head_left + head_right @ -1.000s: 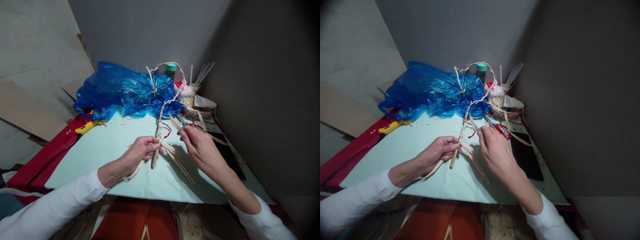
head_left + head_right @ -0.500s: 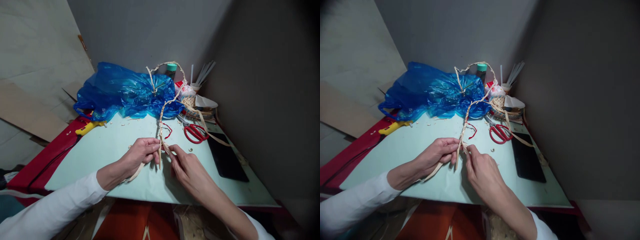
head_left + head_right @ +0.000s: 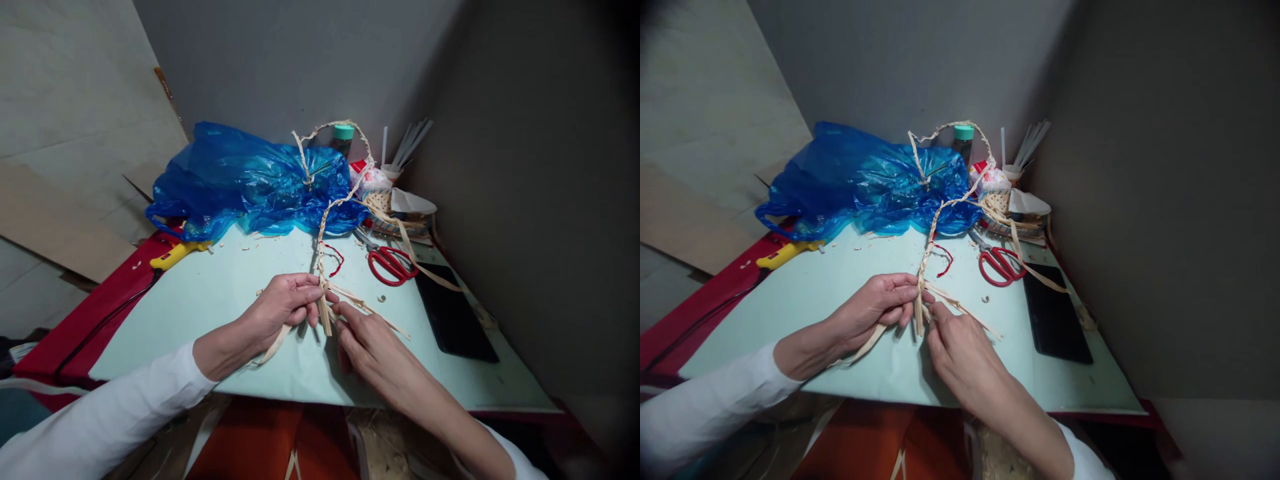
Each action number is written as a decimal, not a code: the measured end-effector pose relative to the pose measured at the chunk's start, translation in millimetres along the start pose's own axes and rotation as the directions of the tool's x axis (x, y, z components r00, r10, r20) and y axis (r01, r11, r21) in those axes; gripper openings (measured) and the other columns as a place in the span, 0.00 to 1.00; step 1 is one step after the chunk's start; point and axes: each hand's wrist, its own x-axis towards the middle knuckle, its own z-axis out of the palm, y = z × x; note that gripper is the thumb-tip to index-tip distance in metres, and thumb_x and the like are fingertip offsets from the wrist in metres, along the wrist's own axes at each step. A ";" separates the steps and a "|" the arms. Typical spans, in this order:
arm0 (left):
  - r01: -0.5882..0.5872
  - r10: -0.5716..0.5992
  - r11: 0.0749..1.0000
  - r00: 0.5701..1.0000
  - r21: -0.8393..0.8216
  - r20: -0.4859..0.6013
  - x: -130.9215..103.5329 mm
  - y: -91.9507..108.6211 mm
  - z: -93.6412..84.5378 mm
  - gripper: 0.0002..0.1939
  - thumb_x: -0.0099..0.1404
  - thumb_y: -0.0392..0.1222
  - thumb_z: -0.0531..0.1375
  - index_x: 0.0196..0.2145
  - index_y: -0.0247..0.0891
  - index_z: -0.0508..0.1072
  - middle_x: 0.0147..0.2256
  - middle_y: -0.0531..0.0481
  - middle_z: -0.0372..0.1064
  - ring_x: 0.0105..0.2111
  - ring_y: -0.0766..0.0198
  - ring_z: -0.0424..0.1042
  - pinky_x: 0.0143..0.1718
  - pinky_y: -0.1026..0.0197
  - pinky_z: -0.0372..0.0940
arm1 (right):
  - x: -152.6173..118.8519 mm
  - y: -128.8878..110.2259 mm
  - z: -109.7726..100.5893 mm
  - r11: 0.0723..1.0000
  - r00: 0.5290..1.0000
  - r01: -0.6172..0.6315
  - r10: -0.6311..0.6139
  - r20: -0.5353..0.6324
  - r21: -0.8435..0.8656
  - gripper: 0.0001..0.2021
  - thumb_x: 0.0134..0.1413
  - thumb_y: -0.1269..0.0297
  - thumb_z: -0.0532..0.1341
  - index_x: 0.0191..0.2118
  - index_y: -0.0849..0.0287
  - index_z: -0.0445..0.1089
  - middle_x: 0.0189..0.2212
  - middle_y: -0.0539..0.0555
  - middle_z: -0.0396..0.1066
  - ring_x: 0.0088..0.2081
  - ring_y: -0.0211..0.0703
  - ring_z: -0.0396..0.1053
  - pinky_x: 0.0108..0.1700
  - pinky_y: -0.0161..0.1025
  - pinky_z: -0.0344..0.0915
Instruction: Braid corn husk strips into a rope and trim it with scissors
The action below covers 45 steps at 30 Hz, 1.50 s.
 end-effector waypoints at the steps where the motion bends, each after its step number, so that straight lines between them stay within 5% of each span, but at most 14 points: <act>1: 0.000 0.000 1.000 1.000 0.005 -0.013 0.5 -0.1 -0.2 0.10 0.64 0.41 0.59 0.35 0.30 0.75 0.16 0.53 0.65 0.13 0.78 0.44 0.15 0.68 0.34 | -1.4 -0.9 -0.9 1.000 1.000 0.000 0.000 0.012 -0.022 0.15 0.65 0.67 0.45 0.51 0.61 0.64 0.29 0.55 0.72 0.29 0.43 0.68 0.36 0.38 0.62; 5: 0.000 -0.001 1.000 0.998 -0.011 -0.059 0.4 -0.2 -0.2 0.07 0.62 0.38 0.61 0.31 0.31 0.74 0.16 0.55 0.64 0.14 0.78 0.53 0.15 0.70 0.38 | -13.4 -6.8 -16.8 0.984 1.000 0.014 -0.014 -0.001 -0.177 0.15 0.66 0.63 0.47 0.47 0.59 0.67 0.27 0.54 0.73 0.27 0.43 0.69 0.31 0.37 0.60; 9: -0.021 0.018 0.999 0.997 -0.040 -0.069 -0.4 0.1 -0.1 0.05 0.60 0.36 0.62 0.31 0.30 0.74 0.29 0.49 0.73 0.15 0.80 0.55 0.15 0.70 0.39 | -12.9 -11.8 -39.7 0.909 0.940 -0.015 -0.130 -0.315 -0.417 0.14 0.66 0.58 0.50 0.45 0.57 0.70 0.32 0.57 0.75 0.33 0.46 0.72 0.34 0.38 0.60; 11: -0.041 0.038 0.999 0.997 -0.036 -0.070 -0.3 0.4 -0.3 0.05 0.59 0.36 0.62 0.31 0.30 0.74 0.32 0.47 0.74 0.15 0.81 0.56 0.15 0.70 0.40 | -2.8 -12.1 -42.8 0.843 0.911 -0.048 -0.184 -0.370 -0.535 0.13 0.64 0.58 0.53 0.44 0.59 0.70 0.36 0.60 0.74 0.39 0.51 0.71 0.37 0.40 0.60; 13: -0.049 0.047 0.998 0.995 -0.031 -0.083 0.0 0.5 -0.6 0.05 0.59 0.36 0.62 0.31 0.31 0.74 0.28 0.49 0.73 0.15 0.80 0.56 0.15 0.70 0.40 | 9.6 -10.2 -38.3 0.836 0.954 -0.019 -0.149 -0.261 -0.548 0.12 0.64 0.59 0.53 0.41 0.60 0.69 0.36 0.60 0.74 0.38 0.50 0.69 0.37 0.40 0.58; 16: -0.039 0.037 0.999 0.992 -0.015 -0.119 0.9 0.2 -1.0 0.05 0.59 0.36 0.62 0.32 0.31 0.74 0.19 0.55 0.66 0.13 0.79 0.54 0.15 0.70 0.39 | 22.3 -4.6 -24.2 0.950 0.997 0.022 -0.043 -0.062 -0.311 0.14 0.67 0.60 0.47 0.33 0.58 0.65 0.26 0.54 0.70 0.26 0.40 0.63 0.29 0.36 0.53; 19: -0.012 0.013 1.000 0.987 0.002 -0.158 1.3 -0.7 -0.3 0.06 0.58 0.36 0.62 0.33 0.31 0.75 0.19 0.55 0.67 0.13 0.78 0.55 0.15 0.70 0.41 | 24.0 -0.3 -12.5 0.992 0.996 0.008 -0.019 -0.090 -0.126 0.14 0.67 0.63 0.46 0.29 0.57 0.59 0.24 0.50 0.66 0.23 0.36 0.57 0.28 0.35 0.50; 24: -0.042 0.063 0.992 0.982 0.117 -0.179 -2.4 -2.5 4.0 0.08 0.60 0.39 0.60 0.28 0.31 0.76 0.16 0.50 0.68 0.13 0.76 0.53 0.16 0.67 0.40 | 19.3 -3.7 -6.7 0.993 0.993 -0.037 0.025 -0.112 -0.108 0.15 0.66 0.61 0.47 0.27 0.56 0.57 0.20 0.48 0.61 0.21 0.36 0.50 0.27 0.36 0.46; 29: -0.090 0.131 0.979 0.965 0.183 -0.228 -3.4 -7.4 4.6 0.08 0.59 0.39 0.61 0.28 0.32 0.78 0.19 0.51 0.70 0.15 0.75 0.52 0.18 0.65 0.43 | 17.7 -7.6 -4.2 0.999 0.991 -0.038 0.041 -0.126 0.029 0.17 0.66 0.59 0.46 0.26 0.57 0.59 0.20 0.48 0.61 0.23 0.37 0.55 0.28 0.36 0.49; 34: -0.091 0.149 0.974 0.948 0.206 -0.283 -0.6 -12.9 1.4 0.09 0.56 0.42 0.63 0.30 0.34 0.79 0.16 0.56 0.61 0.17 0.73 0.52 0.19 0.66 0.45 | 17.8 -8.3 2.0 0.985 0.991 -0.057 0.076 -0.114 0.162 0.18 0.66 0.60 0.46 0.25 0.57 0.59 0.19 0.47 0.62 0.23 0.37 0.58 0.29 0.35 0.52; 39: -0.077 0.110 0.982 0.974 0.170 -0.197 -3.3 -7.0 2.8 0.10 0.57 0.40 0.60 0.22 0.33 0.75 0.17 0.54 0.63 0.17 0.73 0.54 0.20 0.65 0.43 | 17.0 -13.3 14.3 0.998 0.986 -0.044 0.051 -0.157 0.046 0.17 0.67 0.61 0.44 0.31 0.58 0.64 0.24 0.51 0.69 0.24 0.38 0.63 0.29 0.35 0.53; 45: -0.014 0.033 0.996 0.976 0.090 -0.217 -4.4 -6.9 -0.1 0.10 0.54 0.41 0.63 0.30 0.31 0.79 0.19 0.55 0.60 0.18 0.75 0.45 0.20 0.65 0.37 | 16.7 -29.0 25.2 0.877 0.990 -0.133 0.097 -0.102 -0.461 0.12 0.61 0.75 0.48 0.45 0.63 0.65 0.34 0.59 0.76 0.29 0.45 0.73 0.27 0.37 0.52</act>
